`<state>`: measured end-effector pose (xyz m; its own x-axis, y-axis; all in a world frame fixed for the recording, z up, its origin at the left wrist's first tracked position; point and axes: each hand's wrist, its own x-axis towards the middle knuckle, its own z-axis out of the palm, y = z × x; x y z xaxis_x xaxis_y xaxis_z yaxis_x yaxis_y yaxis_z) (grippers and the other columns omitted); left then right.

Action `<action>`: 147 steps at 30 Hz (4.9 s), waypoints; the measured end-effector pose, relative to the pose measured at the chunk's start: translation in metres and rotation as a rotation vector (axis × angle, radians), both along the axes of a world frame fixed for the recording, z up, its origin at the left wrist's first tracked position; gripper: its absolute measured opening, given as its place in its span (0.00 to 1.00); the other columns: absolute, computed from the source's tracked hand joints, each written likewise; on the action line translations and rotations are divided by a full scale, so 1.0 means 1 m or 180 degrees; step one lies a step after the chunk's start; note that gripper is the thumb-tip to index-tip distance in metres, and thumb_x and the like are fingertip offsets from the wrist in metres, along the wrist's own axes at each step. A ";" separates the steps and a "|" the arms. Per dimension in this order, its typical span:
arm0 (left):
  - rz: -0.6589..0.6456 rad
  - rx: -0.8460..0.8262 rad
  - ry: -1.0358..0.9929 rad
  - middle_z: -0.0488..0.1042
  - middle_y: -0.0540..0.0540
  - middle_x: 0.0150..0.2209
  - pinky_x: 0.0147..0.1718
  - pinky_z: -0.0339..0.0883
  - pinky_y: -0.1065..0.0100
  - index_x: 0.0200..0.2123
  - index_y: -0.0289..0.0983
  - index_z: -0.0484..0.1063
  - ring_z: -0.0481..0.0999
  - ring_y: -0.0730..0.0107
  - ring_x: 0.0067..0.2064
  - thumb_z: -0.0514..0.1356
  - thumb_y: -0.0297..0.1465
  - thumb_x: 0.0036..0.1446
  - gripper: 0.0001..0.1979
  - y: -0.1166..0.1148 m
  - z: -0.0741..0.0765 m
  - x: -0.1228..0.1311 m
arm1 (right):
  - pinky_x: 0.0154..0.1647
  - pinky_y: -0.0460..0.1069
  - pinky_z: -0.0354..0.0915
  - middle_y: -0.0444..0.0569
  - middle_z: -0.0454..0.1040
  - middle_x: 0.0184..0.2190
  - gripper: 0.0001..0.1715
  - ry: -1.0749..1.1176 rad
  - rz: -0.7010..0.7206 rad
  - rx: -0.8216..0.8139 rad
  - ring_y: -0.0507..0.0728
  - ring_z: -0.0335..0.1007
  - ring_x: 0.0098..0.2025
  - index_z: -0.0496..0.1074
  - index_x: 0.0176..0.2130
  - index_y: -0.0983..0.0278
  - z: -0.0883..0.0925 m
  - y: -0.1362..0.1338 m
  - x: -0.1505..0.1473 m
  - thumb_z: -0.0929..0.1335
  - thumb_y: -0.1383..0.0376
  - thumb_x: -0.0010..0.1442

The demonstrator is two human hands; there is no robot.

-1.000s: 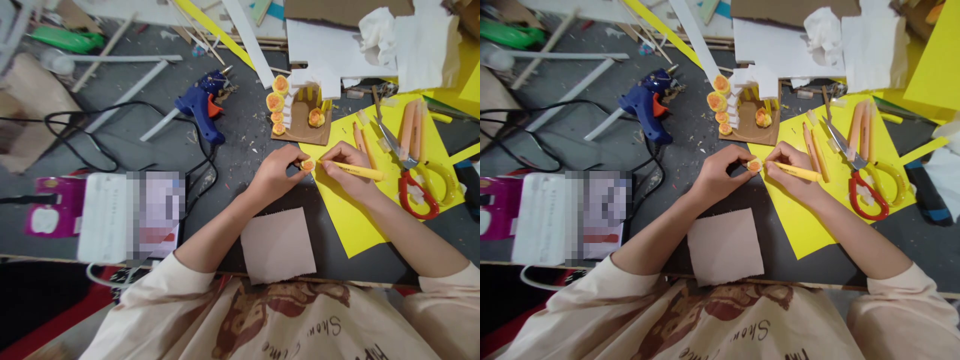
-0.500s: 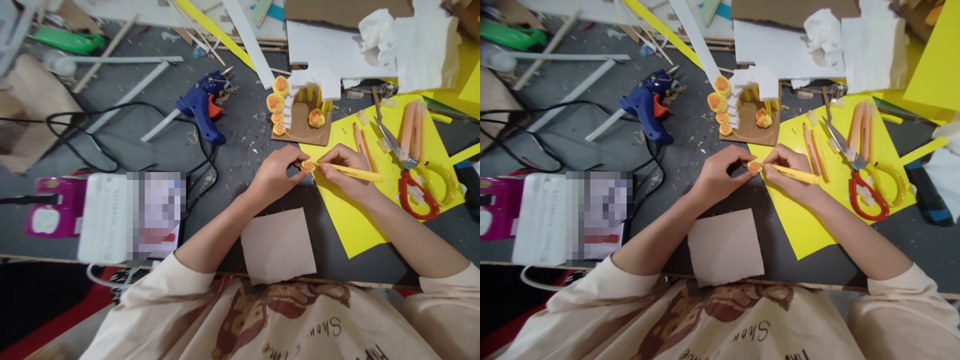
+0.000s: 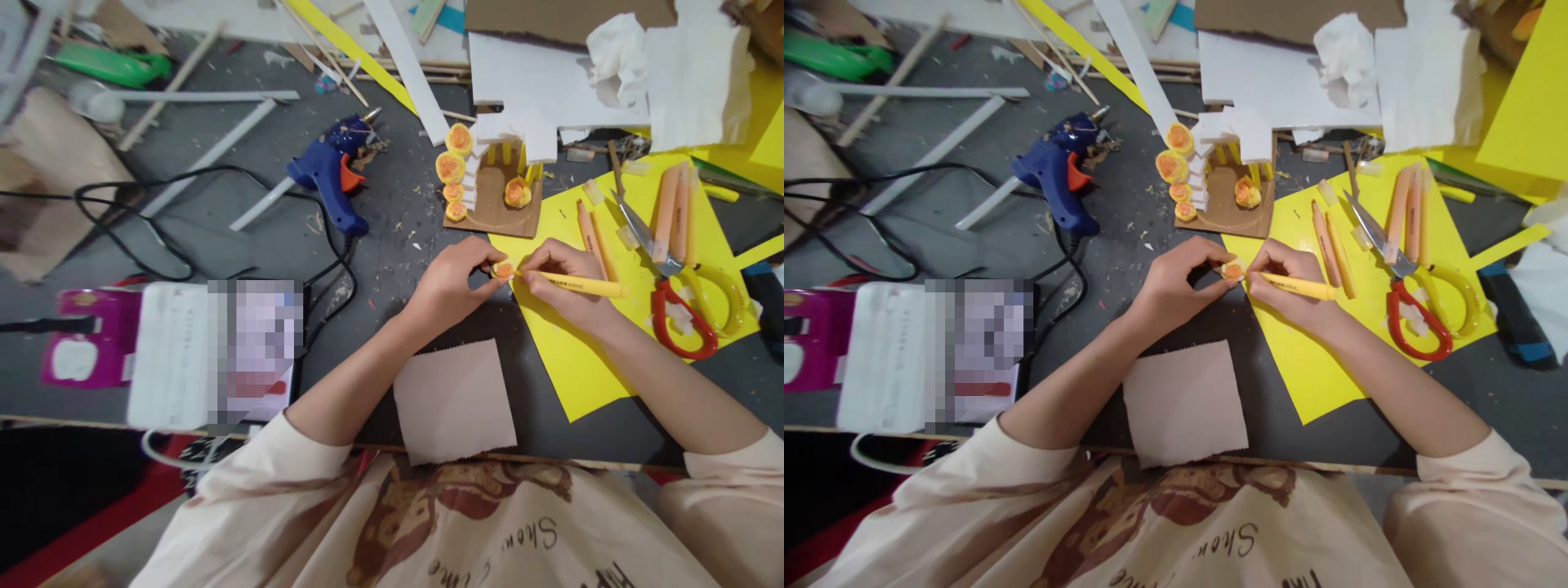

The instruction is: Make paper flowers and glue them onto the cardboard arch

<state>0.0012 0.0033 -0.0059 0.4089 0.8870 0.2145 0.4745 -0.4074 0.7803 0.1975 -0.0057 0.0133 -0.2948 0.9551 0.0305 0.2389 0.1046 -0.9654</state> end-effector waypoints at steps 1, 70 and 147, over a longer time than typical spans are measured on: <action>0.0008 -0.0019 0.0031 0.77 0.49 0.35 0.38 0.68 0.70 0.37 0.37 0.73 0.75 0.71 0.36 0.63 0.27 0.55 0.05 0.000 0.000 0.000 | 0.24 0.46 0.55 0.41 0.68 0.22 0.09 -0.0027 0.0019 -0.0006 0.49 0.61 0.24 0.68 0.25 0.62 0.000 0.000 0.000 0.70 0.63 0.54; 0.0158 -0.0161 0.0718 0.75 0.51 0.34 0.37 0.60 0.68 0.42 0.37 0.75 0.71 0.70 0.34 0.63 0.27 0.53 0.11 0.001 0.008 0.000 | 0.24 0.45 0.55 0.42 0.72 0.25 0.06 0.0068 0.0062 -0.0078 0.49 0.62 0.25 0.70 0.29 0.63 -0.002 -0.001 -0.001 0.71 0.64 0.55; 0.0066 0.0106 0.0818 0.76 0.45 0.43 0.41 0.61 0.66 0.48 0.39 0.76 0.74 0.68 0.40 0.61 0.30 0.58 0.15 0.000 0.001 -0.002 | 0.24 0.45 0.54 0.42 0.71 0.24 0.06 -0.0018 0.0074 -0.0219 0.49 0.62 0.25 0.69 0.29 0.63 0.001 0.000 -0.003 0.70 0.63 0.54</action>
<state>-0.0006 0.0033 -0.0053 0.4354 0.8901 0.1351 0.6640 -0.4188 0.6194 0.1944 -0.0062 0.0144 -0.3169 0.9478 -0.0367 0.2427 0.0436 -0.9691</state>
